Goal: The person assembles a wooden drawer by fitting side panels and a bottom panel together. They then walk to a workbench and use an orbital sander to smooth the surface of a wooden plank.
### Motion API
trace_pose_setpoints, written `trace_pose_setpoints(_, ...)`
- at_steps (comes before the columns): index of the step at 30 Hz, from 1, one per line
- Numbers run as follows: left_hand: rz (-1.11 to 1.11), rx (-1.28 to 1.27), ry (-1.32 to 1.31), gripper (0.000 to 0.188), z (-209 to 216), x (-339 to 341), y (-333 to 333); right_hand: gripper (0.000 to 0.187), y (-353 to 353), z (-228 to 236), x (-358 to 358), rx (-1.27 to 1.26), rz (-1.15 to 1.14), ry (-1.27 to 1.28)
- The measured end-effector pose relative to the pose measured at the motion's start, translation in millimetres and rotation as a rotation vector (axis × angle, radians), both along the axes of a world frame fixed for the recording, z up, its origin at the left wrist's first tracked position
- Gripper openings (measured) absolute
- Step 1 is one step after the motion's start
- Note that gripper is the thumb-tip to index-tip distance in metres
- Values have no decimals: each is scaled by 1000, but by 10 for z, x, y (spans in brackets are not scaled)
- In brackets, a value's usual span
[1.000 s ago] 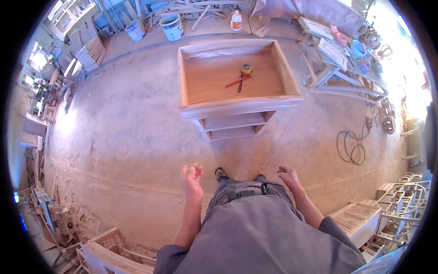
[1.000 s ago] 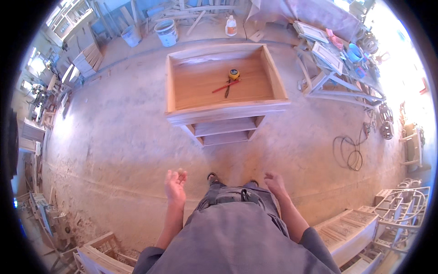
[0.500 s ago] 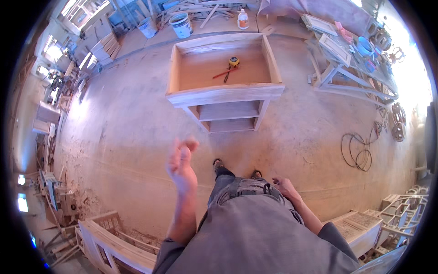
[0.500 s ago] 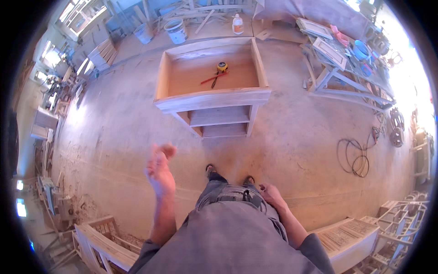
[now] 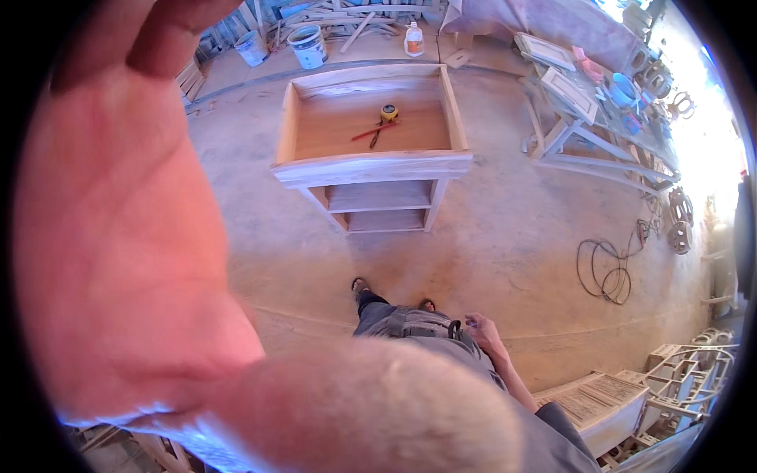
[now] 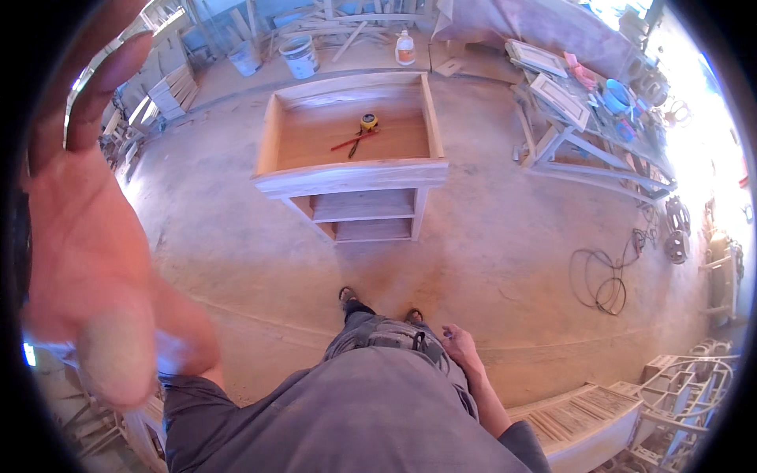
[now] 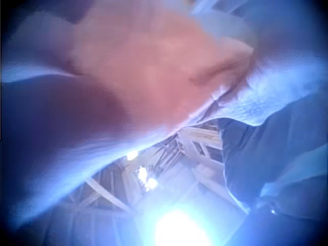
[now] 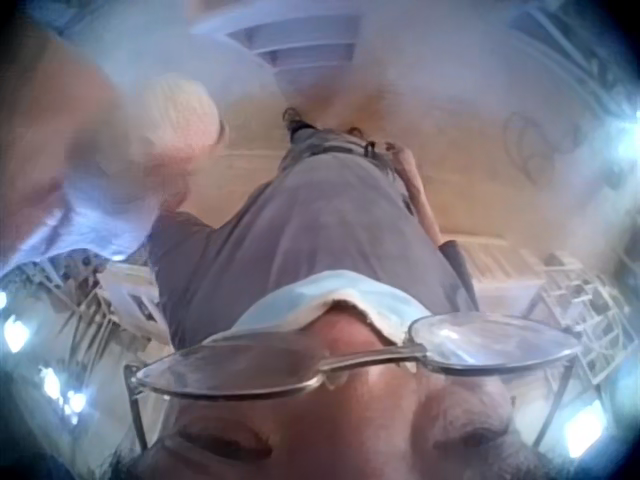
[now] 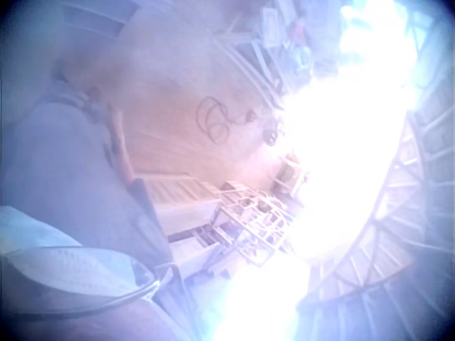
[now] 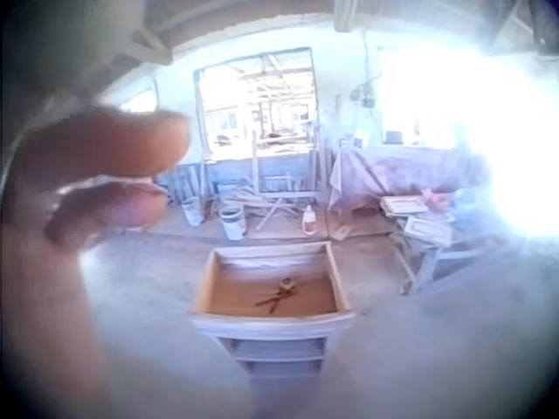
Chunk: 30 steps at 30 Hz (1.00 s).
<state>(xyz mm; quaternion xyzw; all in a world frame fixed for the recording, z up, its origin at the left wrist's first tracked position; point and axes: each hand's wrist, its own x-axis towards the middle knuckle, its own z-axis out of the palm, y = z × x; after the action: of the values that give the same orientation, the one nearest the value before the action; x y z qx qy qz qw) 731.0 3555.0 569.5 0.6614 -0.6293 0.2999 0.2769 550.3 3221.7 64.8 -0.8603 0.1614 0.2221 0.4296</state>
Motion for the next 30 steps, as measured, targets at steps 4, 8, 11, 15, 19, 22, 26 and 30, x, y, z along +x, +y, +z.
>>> trace_pose_setpoints(4,-15,139,-17,68,71,79,-153,40,4,11,57,-94,151,-70)
trace_pose_setpoints(8,-66,218,-57,68,76,159,-287,28,-165,-153,228,-291,347,-72)
trace_pose_setpoints(11,-60,246,-75,67,31,112,-265,29,-419,-130,789,-270,315,-95)
trace_pose_setpoints(15,-63,220,-95,67,-120,240,-308,31,-751,41,1362,-355,284,-165)
trace_pose_setpoints(19,3,222,-70,66,116,583,-205,33,-609,108,1406,-278,295,-184)
trace_pose_setpoints(22,108,78,31,66,176,1349,129,35,-394,253,1291,-219,268,-67)
trace_pose_setpoints(26,348,-269,137,66,181,1954,833,37,-193,542,2260,-229,214,-168)
trace_pose_setpoints(30,331,-770,581,65,-1256,1776,1388,29,238,977,1792,-168,-79,-298)
